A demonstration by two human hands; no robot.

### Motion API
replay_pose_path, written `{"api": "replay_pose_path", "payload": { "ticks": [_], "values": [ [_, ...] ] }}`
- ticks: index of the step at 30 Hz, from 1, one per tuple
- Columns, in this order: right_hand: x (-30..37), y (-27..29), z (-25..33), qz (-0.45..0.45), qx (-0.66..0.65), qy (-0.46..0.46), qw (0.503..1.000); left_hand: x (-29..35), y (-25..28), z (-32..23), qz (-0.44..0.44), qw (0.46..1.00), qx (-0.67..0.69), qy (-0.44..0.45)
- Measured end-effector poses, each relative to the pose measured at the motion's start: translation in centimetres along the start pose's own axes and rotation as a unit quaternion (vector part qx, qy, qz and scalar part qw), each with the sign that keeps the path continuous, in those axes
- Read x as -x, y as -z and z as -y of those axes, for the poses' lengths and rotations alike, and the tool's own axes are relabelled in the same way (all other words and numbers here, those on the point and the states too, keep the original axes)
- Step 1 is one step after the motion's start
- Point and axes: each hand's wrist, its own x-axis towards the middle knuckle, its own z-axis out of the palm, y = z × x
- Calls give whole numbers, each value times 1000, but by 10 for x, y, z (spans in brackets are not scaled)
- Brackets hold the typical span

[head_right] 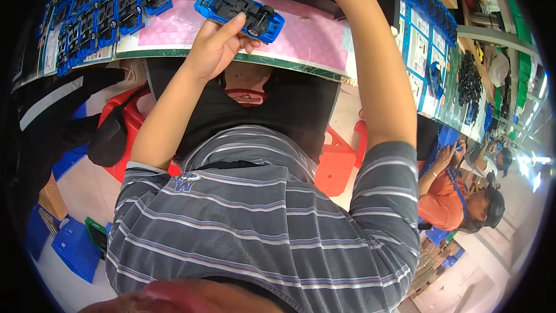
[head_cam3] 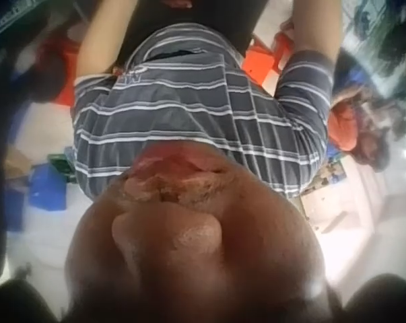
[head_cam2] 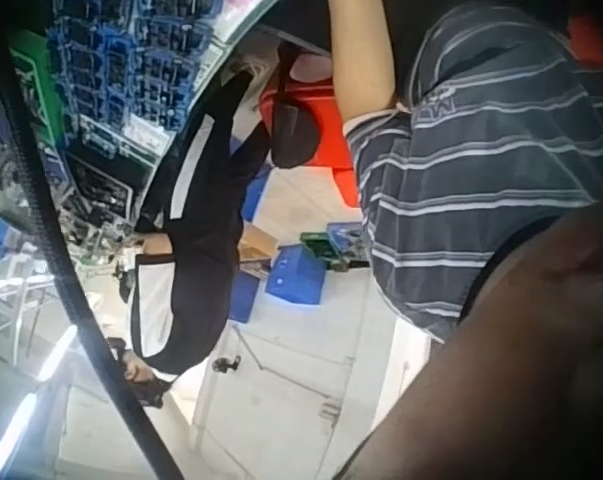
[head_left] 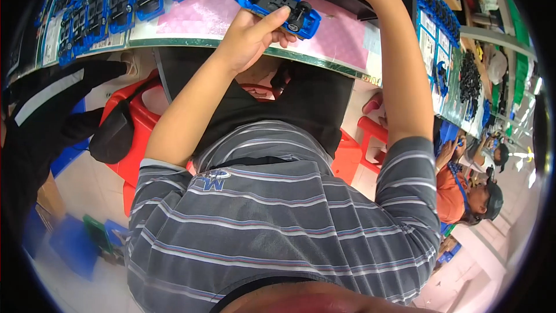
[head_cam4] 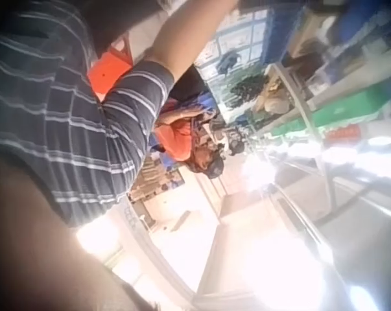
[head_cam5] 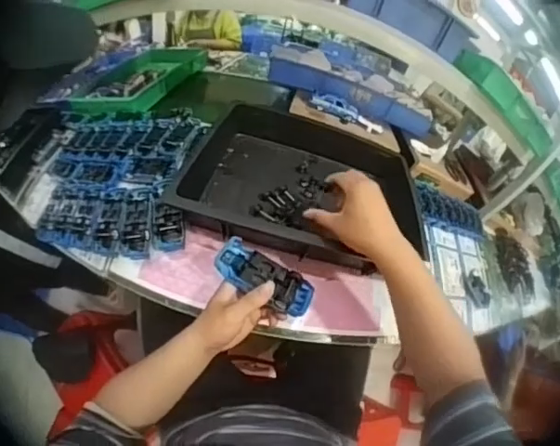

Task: The person assembles toy cars by taking car chassis from the table, fitting wheel axles from a tray into each chassis by hand, and arranging the assembled cars on the table.

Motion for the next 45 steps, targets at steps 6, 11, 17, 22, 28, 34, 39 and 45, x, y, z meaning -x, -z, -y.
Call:
{"api": "replay_pose_path", "payload": {
  "ticks": [6, 11, 17, 22, 28, 34, 39, 45],
  "values": [
    [51, -2, 72, 57, -202, 22, 977, 3, -2, 6, -40, 998, -36, -14],
    [53, -11, 81, 109, -121, 20, 986, 5, -3, 3, -52, 989, -137, -5],
    [74, -41, 76, 68, -100, 38, 992, 15, -6, -3, -63, 986, -156, -8],
    [87, -23, 69, 61, -246, 51, 966, 36, 4, 12, -122, 953, -240, -136],
    [145, -23, -2, -37, -183, -61, 981, 114, 31, -39, -138, 982, -35, -123],
    [202, -46, -102, -134, -108, -229, 958, 177, 98, -132, -263, 939, -82, -205],
    [200, -51, -99, -140, -79, -220, 962, 216, 173, -235, -437, 852, -217, -191],
    [205, -42, -101, -145, -116, -231, 955, 224, 257, -337, -548, 801, -218, -104]
  ]
}}
